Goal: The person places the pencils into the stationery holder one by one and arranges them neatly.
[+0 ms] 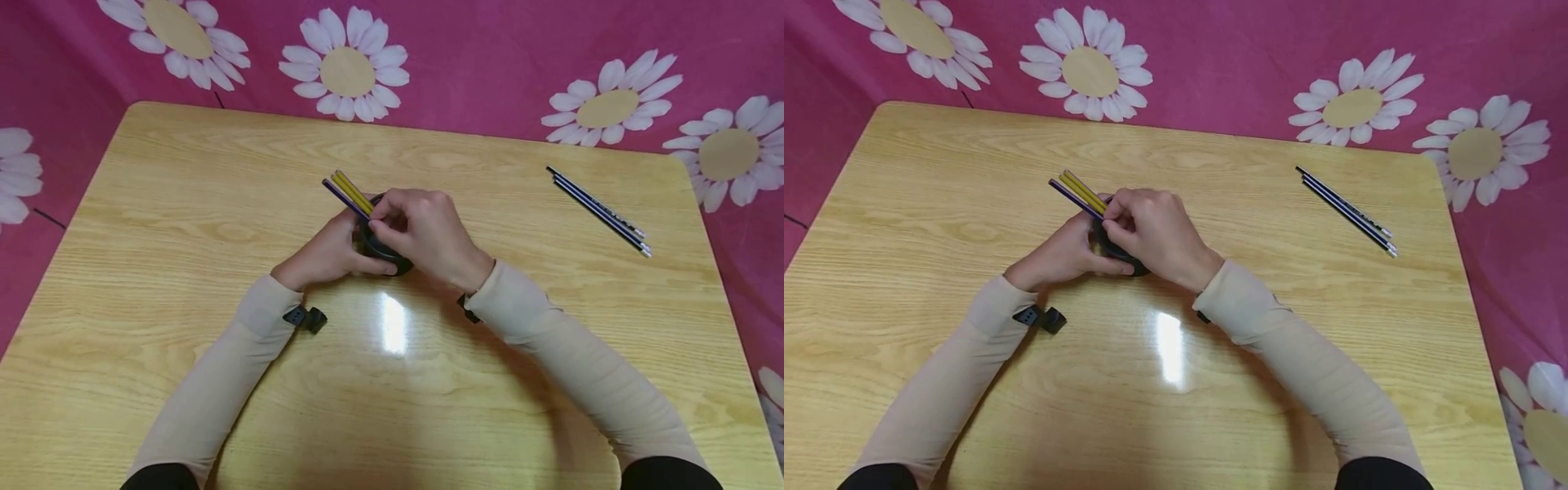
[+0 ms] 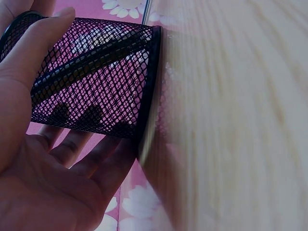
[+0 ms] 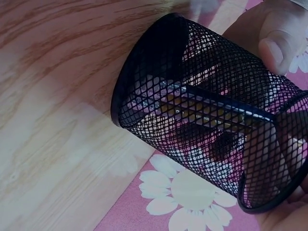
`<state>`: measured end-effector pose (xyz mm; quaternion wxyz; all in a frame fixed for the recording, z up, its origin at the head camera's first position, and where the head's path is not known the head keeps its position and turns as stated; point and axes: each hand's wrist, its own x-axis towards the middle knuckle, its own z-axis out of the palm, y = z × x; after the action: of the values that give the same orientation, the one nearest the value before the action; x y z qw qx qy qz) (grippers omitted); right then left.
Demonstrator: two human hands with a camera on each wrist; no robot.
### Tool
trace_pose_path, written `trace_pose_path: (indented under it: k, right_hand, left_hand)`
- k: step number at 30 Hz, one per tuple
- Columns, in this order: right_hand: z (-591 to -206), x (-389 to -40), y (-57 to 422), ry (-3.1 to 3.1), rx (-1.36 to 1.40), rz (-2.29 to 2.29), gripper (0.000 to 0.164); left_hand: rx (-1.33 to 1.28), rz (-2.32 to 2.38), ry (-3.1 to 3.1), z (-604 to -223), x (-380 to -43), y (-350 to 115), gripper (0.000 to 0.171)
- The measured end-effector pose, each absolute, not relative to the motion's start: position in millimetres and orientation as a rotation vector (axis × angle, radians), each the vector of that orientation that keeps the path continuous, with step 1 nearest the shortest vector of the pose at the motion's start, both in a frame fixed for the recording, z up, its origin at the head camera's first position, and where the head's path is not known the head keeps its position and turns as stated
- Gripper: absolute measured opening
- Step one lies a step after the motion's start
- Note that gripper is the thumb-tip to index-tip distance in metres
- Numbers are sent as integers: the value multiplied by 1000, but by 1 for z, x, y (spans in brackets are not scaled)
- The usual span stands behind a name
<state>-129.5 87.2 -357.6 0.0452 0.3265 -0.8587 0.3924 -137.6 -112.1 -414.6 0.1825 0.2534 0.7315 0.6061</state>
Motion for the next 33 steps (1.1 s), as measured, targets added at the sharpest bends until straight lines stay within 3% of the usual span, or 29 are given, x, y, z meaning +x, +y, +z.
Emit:
trace_pose_path:
  k: [19, 33]
  right_hand:
    - [-355, -126, 90, -2579, 982, 1269, 5]
    - [-342, -126, 131, -2358, 882, 1384, 7]
  left_hand:
    - [705, 1732, 2057, -413, -137, -111, 83]
    - [699, 1729, 2121, -424, -142, -112, 94]
